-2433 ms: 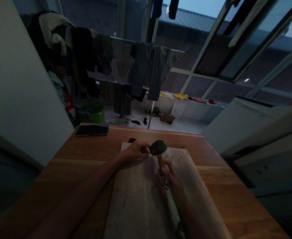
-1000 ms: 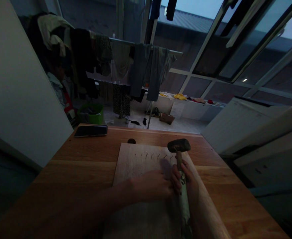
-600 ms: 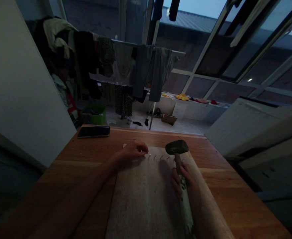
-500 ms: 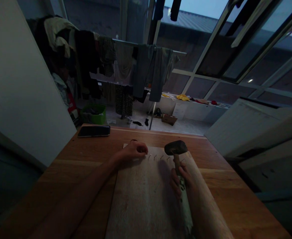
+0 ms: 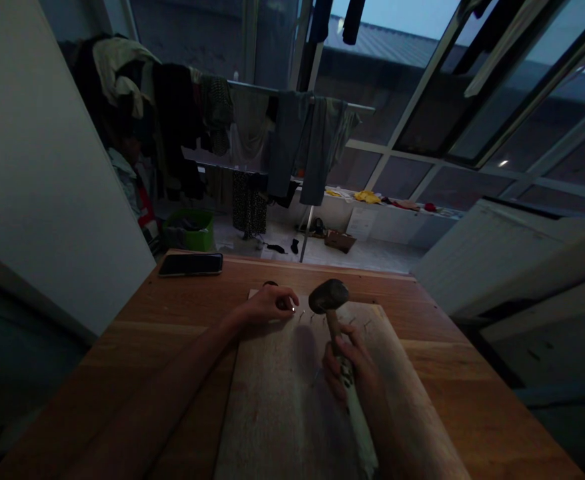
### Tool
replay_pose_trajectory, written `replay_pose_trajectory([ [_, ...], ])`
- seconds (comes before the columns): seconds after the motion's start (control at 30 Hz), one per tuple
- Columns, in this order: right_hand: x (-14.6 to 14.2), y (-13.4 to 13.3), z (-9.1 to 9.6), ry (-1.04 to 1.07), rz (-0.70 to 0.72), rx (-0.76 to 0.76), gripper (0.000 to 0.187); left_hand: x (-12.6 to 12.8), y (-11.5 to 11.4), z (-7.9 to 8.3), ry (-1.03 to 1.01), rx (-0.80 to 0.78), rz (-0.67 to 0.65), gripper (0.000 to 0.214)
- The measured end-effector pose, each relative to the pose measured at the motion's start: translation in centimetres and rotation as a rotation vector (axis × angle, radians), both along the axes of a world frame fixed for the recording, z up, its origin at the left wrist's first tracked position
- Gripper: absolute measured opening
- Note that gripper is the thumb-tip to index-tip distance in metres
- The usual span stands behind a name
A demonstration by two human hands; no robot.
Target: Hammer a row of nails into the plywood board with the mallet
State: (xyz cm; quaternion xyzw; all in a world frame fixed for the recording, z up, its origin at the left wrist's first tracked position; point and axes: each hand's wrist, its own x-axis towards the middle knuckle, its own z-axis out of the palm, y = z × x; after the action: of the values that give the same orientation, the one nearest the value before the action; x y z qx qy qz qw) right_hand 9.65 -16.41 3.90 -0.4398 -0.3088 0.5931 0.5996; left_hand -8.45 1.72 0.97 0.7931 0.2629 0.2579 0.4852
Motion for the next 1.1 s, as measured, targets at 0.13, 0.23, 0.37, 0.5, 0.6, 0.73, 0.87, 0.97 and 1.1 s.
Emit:
replay_pose_trajectory([
  [0.13, -1.8, 0.4, -1.0, -0.063, 0.025, -0.034, 0.046, -0.1, 0.2, -0.2, 0.016, 0.038, 0.008, 0.032],
  [0.23, -2.3, 0.5, -1.4, -0.109, 0.033, -0.091, 0.052, -0.1, 0.4, -0.4, 0.008, 0.079, 0.029, 0.042],
  [0.37, -2.4, 0.3, -1.4, -0.094, 0.011, -0.087, 0.053, 0.0, 0.5, -0.8, -0.005, 0.059, 0.015, 0.048],
  [0.5, -2.6, 0.3, -1.2, -0.085, 0.034, -0.088, 0.052, 0.0, 0.6, -0.9, 0.008, 0.084, 0.009, 0.049],
  [0.6, -2.4, 0.3, -0.9, -0.049, 0.036, -0.084, 0.048, -0.1, 0.5, -0.1, 0.049, 0.071, -0.032, 0.053],
  [0.73, -1.1, 0.2, -0.6, 0.049, -0.013, 0.011, 0.037, -0.1, -0.5, 3.0, 0.118, 0.196, -0.015, 0.047],
  [0.87, 1.1, 0.3, -0.9, 0.144, -0.049, 0.137, 0.026, 0.8, -3.6, 6.3, 0.263, 0.397, -0.210, 0.017],
  [0.97, 2.1, 0.4, -1.3, 0.162, -0.075, 0.172, 0.023, 2.3, -6.2, 6.7, 0.453, 0.443, -0.419, 0.024],
  [1.1, 2.5, 0.4, -1.7, 0.179, -0.058, 0.180, 0.026, 3.7, -8.1, 5.4, 0.545, 0.508, -0.513, 0.024],
])
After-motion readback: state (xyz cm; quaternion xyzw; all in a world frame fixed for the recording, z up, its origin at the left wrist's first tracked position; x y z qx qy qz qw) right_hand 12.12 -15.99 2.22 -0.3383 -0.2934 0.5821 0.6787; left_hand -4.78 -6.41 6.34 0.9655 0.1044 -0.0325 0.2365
